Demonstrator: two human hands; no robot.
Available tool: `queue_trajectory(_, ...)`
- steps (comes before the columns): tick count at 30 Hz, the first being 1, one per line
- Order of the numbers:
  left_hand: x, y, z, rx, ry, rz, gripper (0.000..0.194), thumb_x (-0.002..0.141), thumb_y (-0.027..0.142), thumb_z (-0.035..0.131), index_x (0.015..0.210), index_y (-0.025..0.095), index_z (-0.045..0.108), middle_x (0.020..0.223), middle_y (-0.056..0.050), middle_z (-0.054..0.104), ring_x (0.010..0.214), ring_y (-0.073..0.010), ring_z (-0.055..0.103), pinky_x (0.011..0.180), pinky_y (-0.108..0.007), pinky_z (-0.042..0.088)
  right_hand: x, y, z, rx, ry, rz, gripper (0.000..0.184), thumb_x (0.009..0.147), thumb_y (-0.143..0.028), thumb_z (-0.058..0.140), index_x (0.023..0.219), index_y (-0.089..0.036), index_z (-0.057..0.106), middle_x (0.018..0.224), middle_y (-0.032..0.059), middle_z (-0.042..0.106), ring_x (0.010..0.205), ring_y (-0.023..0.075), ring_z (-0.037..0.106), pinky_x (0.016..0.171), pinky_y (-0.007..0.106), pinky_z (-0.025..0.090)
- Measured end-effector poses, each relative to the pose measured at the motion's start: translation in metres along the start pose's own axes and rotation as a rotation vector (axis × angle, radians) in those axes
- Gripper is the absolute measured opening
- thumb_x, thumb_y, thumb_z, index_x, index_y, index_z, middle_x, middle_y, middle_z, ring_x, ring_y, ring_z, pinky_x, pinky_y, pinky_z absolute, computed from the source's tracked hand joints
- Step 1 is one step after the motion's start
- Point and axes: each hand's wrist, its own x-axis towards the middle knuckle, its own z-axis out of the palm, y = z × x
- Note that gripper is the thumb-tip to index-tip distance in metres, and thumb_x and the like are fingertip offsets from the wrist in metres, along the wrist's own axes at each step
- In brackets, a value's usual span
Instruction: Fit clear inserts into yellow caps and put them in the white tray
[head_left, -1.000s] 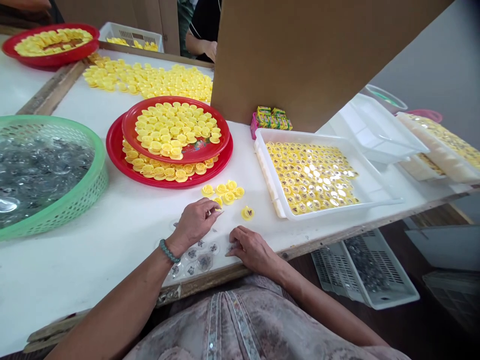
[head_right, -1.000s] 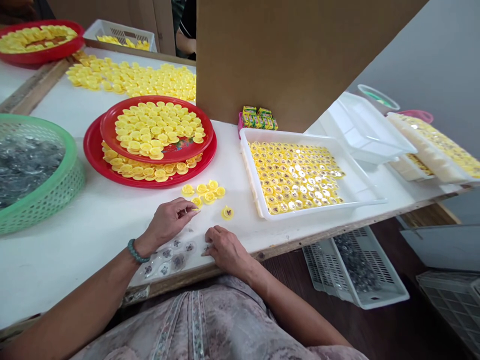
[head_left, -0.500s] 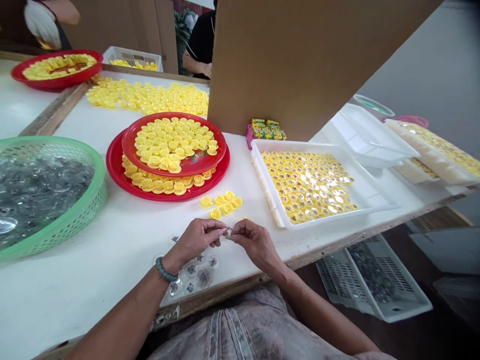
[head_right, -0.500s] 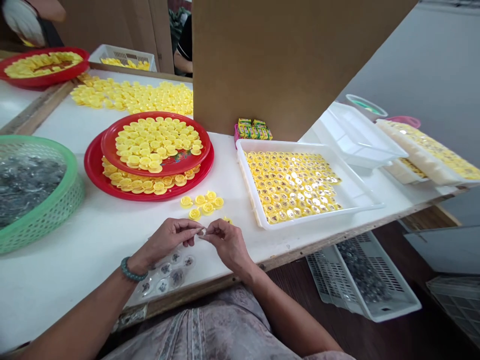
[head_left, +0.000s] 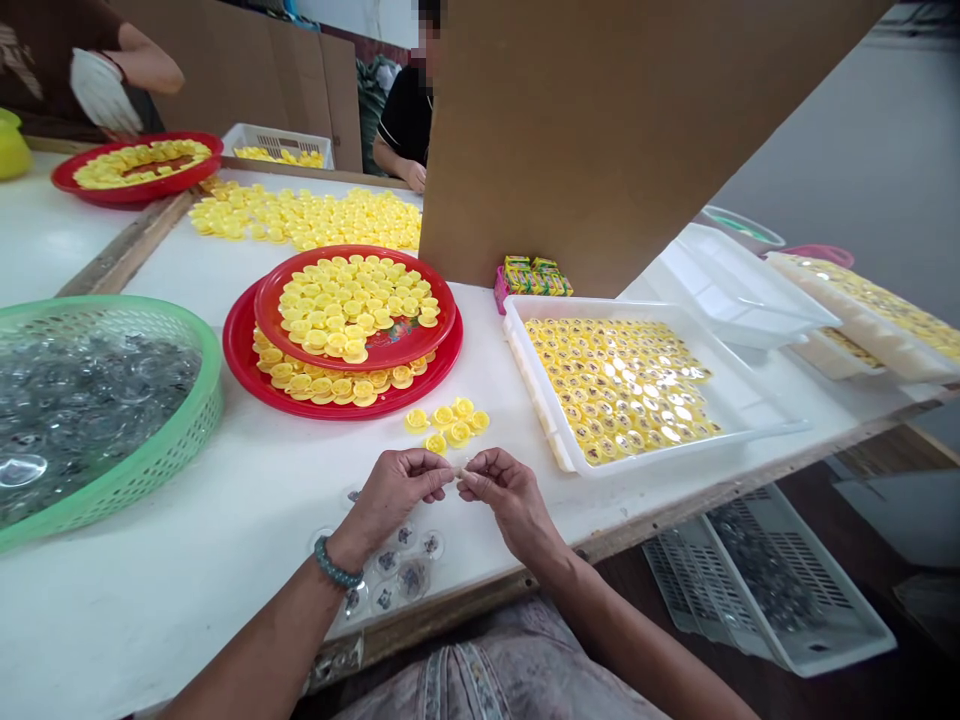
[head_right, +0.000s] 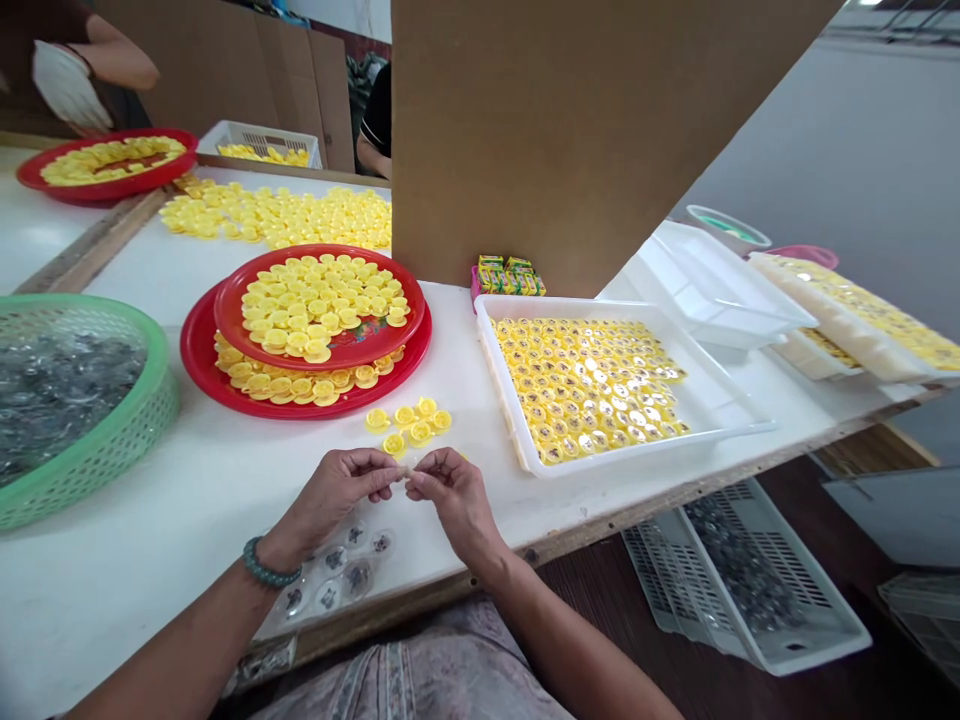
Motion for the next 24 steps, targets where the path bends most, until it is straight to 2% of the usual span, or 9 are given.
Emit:
queue_trajectory(4,0.000,0.000,-0.004,0.051,-0.088,-0.028,0.020,0.073,0.033,0.064,0.072,0.014,0.064,0.062,0.001,0.057,0.055,-0.0096,0.049,0.054,-0.022,0.039,-0.008,-0.005,-0.010,-0.587,-0.152,-0.364,0.030,0.081,-0.021,0.060,0.110,-0.023,0.058,0.105,0.0069,0.060,0.089,0.0170,0.058,0.080,0.033,0.048)
queue_trajectory(7,0.001,-0.001,-0.004,0.133,-0.145,-0.055,0.019,0.074,0.033,0.062,0.070,0.014,0.063,0.061,0.002,0.056,0.053,-0.0088,0.047,0.052,-0.021,0.038,-0.011,-0.008,-0.013,-0.828,-0.262,-0.508,0.028,0.084,-0.018,0.055,0.110,-0.025,0.058,0.104,0.0066,0.061,0.097,0.0183,0.056,0.084,0.032,0.045)
queue_trajectory(10,0.003,-0.003,-0.004,0.243,-0.131,-0.020,0.021,0.076,0.035,0.060,0.074,0.014,0.064,0.063,0.000,0.058,0.054,-0.0101,0.048,0.052,-0.022,0.040,-0.011,-0.006,-0.011,-0.924,-0.215,-0.469,0.020,0.081,-0.020,0.060,0.100,-0.022,0.059,0.093,0.0052,0.061,0.086,0.0175,0.057,0.075,0.028,0.046)
queue_trajectory(12,0.006,-0.005,-0.005,0.382,0.002,0.092,0.023,0.078,0.036,0.059,0.086,0.015,0.065,0.073,-0.002,0.062,0.059,-0.0118,0.052,0.056,-0.023,0.043,-0.009,-0.004,-0.009,-0.952,-0.123,-0.432,0.019,0.077,-0.022,0.064,0.094,-0.021,0.056,0.087,0.0037,0.059,0.077,0.0159,0.056,0.068,0.026,0.045)
queue_trajectory(15,0.013,-0.008,-0.007,0.660,0.222,0.333,0.030,0.081,0.031,0.054,0.108,0.019,0.060,0.102,-0.007,0.062,0.070,-0.0140,0.057,0.070,-0.028,0.047,-0.007,-0.001,-0.009,-0.964,-0.024,-0.374,0.022,0.073,-0.023,0.067,0.090,-0.020,0.054,0.080,0.0012,0.057,0.069,0.0136,0.054,0.063,0.025,0.043)
queue_trajectory(17,0.016,-0.011,-0.006,0.779,0.239,0.406,0.030,0.082,0.025,0.052,0.111,0.020,0.059,0.112,-0.008,0.060,0.077,-0.0150,0.059,0.079,-0.030,0.047,-0.007,0.001,-0.011,-0.957,0.001,-0.332,0.020,0.072,-0.022,0.067,0.087,-0.020,0.053,0.077,-0.0002,0.056,0.066,0.0127,0.053,0.061,0.024,0.042)
queue_trajectory(19,0.015,-0.013,-0.004,0.797,0.234,0.354,0.027,0.081,0.023,0.052,0.106,0.019,0.061,0.106,-0.007,0.063,0.079,-0.0163,0.060,0.079,-0.031,0.048,-0.008,0.003,-0.015,-0.936,0.029,-0.295,0.019,0.073,-0.022,0.066,0.085,-0.020,0.053,0.074,-0.0010,0.055,0.064,0.0121,0.053,0.061,0.024,0.043)
queue_trajectory(22,0.011,-0.013,0.000,0.691,0.226,0.201,0.021,0.080,0.027,0.054,0.098,0.020,0.061,0.086,-0.003,0.068,0.075,-0.0171,0.062,0.071,-0.029,0.049,-0.009,0.006,-0.021,-0.891,0.068,-0.257,0.018,0.073,-0.025,0.066,0.084,-0.020,0.053,0.074,-0.0010,0.056,0.063,0.0118,0.053,0.060,0.024,0.043)
queue_trajectory(24,0.009,-0.012,0.001,0.637,0.222,0.162,0.019,0.081,0.030,0.052,0.096,0.020,0.060,0.080,-0.001,0.067,0.072,-0.0166,0.063,0.068,-0.028,0.050,-0.010,0.006,-0.024,-0.873,0.083,-0.251,0.019,0.073,-0.028,0.067,0.085,-0.020,0.054,0.072,-0.0009,0.057,0.062,0.0119,0.053,0.059,0.024,0.043)
